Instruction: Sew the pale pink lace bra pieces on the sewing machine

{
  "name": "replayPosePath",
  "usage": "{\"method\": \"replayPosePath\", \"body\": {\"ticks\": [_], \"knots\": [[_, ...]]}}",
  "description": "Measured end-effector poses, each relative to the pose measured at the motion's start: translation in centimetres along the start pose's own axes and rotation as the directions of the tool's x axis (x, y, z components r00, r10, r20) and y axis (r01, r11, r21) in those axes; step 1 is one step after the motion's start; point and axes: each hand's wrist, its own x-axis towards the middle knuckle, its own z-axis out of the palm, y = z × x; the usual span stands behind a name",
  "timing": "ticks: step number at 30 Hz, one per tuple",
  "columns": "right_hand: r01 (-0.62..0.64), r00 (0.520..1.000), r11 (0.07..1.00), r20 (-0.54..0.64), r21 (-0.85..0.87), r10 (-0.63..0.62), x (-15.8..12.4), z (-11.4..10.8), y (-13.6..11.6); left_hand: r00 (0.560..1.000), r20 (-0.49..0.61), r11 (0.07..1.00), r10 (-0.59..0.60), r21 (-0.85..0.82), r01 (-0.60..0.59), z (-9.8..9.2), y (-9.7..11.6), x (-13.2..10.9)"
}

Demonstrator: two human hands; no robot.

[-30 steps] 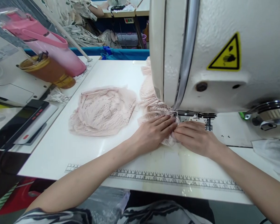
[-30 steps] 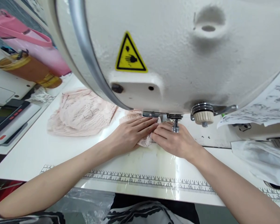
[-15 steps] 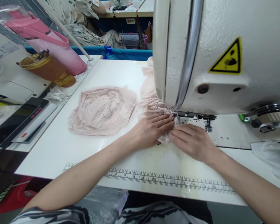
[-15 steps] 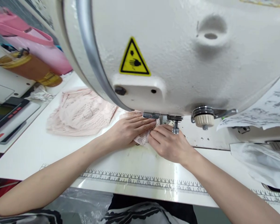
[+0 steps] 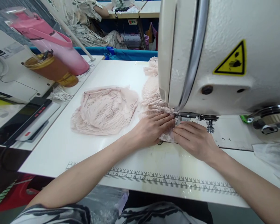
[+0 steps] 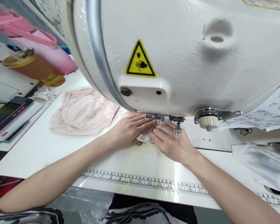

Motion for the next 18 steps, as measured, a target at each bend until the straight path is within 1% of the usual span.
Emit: {"method": "replayPosePath", "body": {"ticks": [3,9,18], "knots": [[-0.044,0.998,0.999,0.043,0.010,0.044,-0.3,0.0,0.1,1.000,-0.005,1.000,-0.002,0.030,0.002,0.1,0.2,0.0],[-0.042,0.998,0.999,0.051,-0.002,0.042,-0.3,-0.2,0.4,1.000,-0.020,0.996,-0.018,0.089,0.020,0.0,0.6,0.1],[-0.089,0.991,0.995,0.102,0.047,0.083,-0.3,-0.4,1.1,0.999,0.001,0.994,-0.047,0.094,0.047,-0.2,1.1,0.2]]}}
